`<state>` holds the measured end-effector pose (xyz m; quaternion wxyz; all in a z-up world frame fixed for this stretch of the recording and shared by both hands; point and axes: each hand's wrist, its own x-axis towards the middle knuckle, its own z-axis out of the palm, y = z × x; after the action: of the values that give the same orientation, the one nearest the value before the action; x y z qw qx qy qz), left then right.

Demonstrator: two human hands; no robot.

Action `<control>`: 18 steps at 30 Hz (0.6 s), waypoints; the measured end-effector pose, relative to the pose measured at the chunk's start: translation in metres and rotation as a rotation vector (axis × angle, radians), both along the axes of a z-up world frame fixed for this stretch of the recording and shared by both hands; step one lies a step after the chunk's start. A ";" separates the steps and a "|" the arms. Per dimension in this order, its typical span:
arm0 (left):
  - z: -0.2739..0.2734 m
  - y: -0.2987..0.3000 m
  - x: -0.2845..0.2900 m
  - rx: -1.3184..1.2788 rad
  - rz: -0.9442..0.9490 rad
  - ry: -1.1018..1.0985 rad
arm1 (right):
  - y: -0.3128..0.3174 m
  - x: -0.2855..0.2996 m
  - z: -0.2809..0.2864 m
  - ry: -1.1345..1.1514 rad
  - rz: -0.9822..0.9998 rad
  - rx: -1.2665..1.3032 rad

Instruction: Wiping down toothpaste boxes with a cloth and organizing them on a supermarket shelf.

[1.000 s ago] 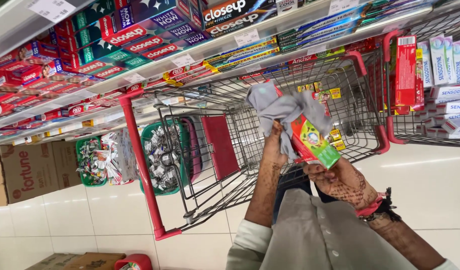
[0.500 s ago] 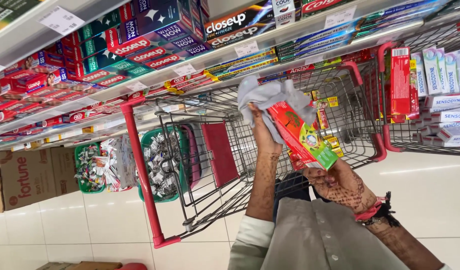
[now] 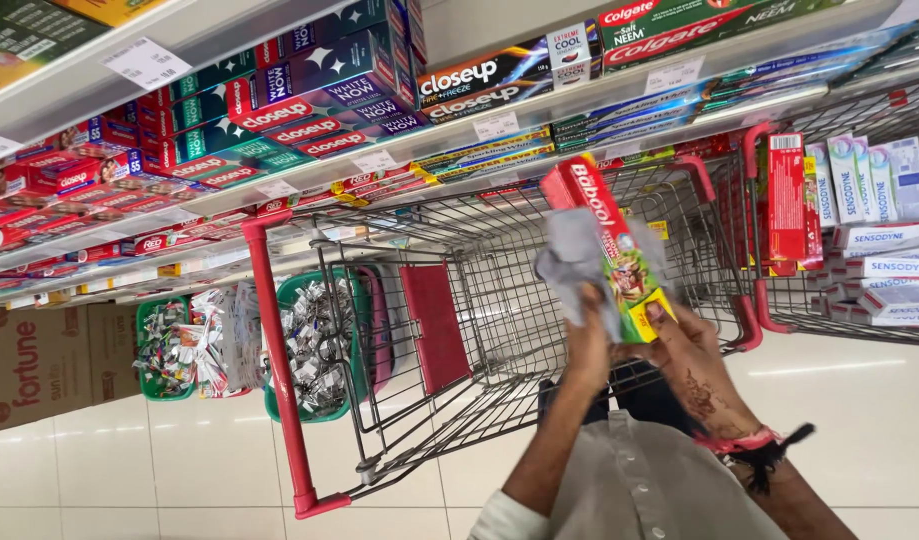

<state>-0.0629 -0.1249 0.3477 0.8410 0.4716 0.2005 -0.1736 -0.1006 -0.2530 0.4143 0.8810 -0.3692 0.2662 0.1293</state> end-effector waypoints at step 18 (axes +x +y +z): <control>0.021 0.056 0.093 0.347 0.122 -0.196 | -0.020 -0.019 0.062 -0.510 0.193 -1.341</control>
<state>0.0302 -0.0692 0.3686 0.7716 0.6111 0.1725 -0.0386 -0.1198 -0.2728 0.4764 0.4842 -0.8708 0.0405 -0.0746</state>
